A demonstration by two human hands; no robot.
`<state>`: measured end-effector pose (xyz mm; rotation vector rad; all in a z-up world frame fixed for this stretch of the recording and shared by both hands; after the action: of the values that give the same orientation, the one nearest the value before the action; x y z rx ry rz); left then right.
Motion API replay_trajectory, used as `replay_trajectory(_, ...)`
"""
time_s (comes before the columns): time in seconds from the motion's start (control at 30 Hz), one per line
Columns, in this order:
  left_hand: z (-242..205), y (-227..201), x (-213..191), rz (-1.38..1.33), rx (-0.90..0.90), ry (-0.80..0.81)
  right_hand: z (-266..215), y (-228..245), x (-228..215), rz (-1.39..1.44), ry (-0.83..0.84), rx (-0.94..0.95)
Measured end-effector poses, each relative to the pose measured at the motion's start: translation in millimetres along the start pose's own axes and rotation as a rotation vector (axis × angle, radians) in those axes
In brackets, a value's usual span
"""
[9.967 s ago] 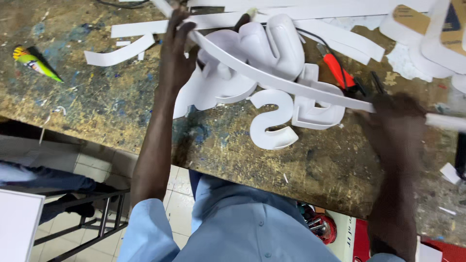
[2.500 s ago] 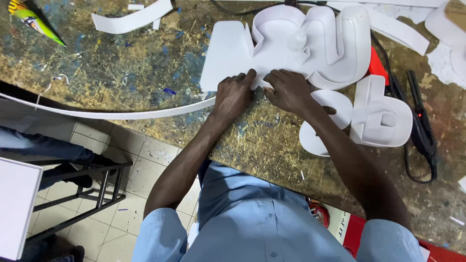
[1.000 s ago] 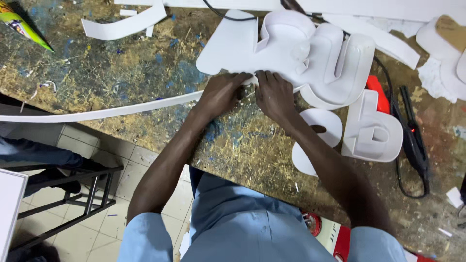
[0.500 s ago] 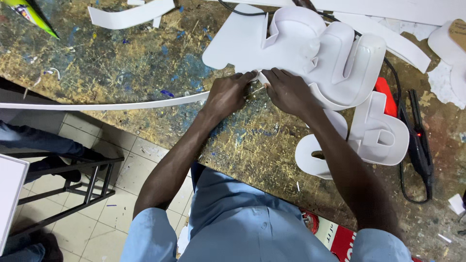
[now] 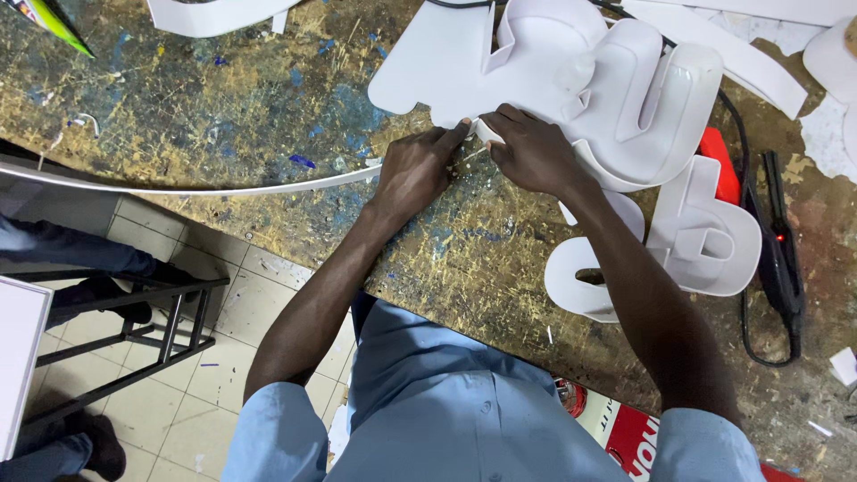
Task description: The person assembles white 3D letters on a workbench. They apply glue to the edges of the letters, align and press them together, and use a utility knife to trim excess material. A heat gun is also used to treat the glued joints.
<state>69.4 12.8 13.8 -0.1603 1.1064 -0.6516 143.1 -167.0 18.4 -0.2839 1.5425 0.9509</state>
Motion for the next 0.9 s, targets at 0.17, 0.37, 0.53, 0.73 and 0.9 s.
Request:
replay_trajectory(0.17,1,4,3,-0.023,0.004,0.034,2,0,1,-0.056,0.003,0.001)
replay_trajectory(0.37,7,7,-1,-0.145,-0.062,0.104,-1,4,5,-0.156,-0.011,-0.034)
replay_trajectory(0.53,21,18,-12,-0.396,-0.074,0.136,-3,11,5,-0.204,-0.035,-0.066)
replay_trajectory(0.73,20,29,11,-0.209,-0.128,0.328,-5,10,4,-0.27,-0.159,-0.119)
replay_trajectory(0.9,8,-13,-11,-0.105,0.16,-0.188,3,-2,-27,0.542,-0.268,0.188)
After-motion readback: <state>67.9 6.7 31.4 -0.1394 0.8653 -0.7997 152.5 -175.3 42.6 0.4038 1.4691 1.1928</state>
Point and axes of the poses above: each hand's wrist, its own z-axis towards the middle knuckle, its own x-axis out of the palm, y = z × x, the point moved 6 cm from there along z, towards the middle knuckle, and after that the axes turned 7 degrees about -y, right-handed, at the moved point
